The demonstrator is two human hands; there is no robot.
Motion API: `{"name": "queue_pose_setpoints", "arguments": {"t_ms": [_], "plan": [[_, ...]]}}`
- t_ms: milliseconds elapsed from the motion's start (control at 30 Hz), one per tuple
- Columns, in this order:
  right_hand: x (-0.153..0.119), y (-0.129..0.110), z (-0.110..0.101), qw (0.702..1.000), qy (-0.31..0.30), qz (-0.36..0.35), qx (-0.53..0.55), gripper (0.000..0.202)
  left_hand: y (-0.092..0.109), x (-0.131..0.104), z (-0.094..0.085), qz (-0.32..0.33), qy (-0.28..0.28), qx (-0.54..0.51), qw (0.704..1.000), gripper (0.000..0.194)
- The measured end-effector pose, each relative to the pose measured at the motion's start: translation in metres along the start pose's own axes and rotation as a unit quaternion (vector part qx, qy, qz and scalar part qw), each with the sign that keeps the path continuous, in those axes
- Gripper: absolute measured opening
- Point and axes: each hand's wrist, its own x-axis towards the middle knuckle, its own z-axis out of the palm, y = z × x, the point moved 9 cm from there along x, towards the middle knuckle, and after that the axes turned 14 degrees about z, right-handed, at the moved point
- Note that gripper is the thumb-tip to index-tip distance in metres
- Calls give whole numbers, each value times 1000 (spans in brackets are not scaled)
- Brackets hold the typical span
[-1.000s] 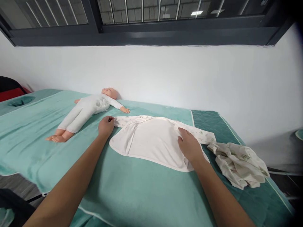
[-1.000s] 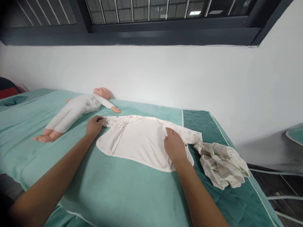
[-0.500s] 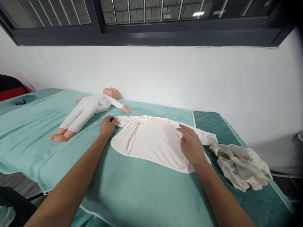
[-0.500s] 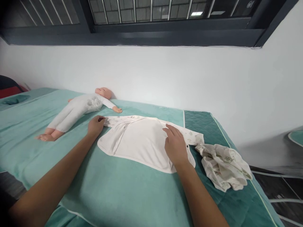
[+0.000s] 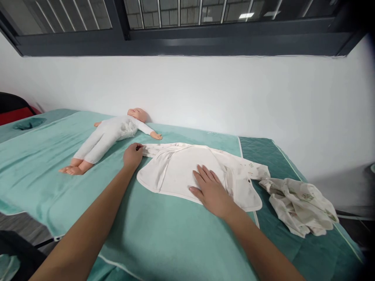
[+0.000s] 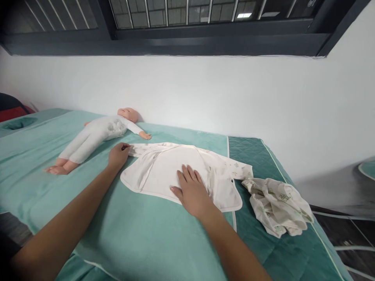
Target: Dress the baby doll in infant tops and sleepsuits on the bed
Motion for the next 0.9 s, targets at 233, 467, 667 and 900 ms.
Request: {"name": "queue_pose_setpoints", "arguments": {"t_ms": [233,467,667,900], "plan": [[1,2,3,999,-31,18,-27,67,-1,0,1,0,-2,-2,1000,21],[5,8,-12,997,27,49,-44,66,-1,0,0,0,-1,0,1000,21],[6,17,6,996,-10,61,-59,71,1,0,-1,-1,-3,1,1000,22],[6,17,6,996,-19,63,-62,70,1,0,0,0,-3,2,1000,20]]}}
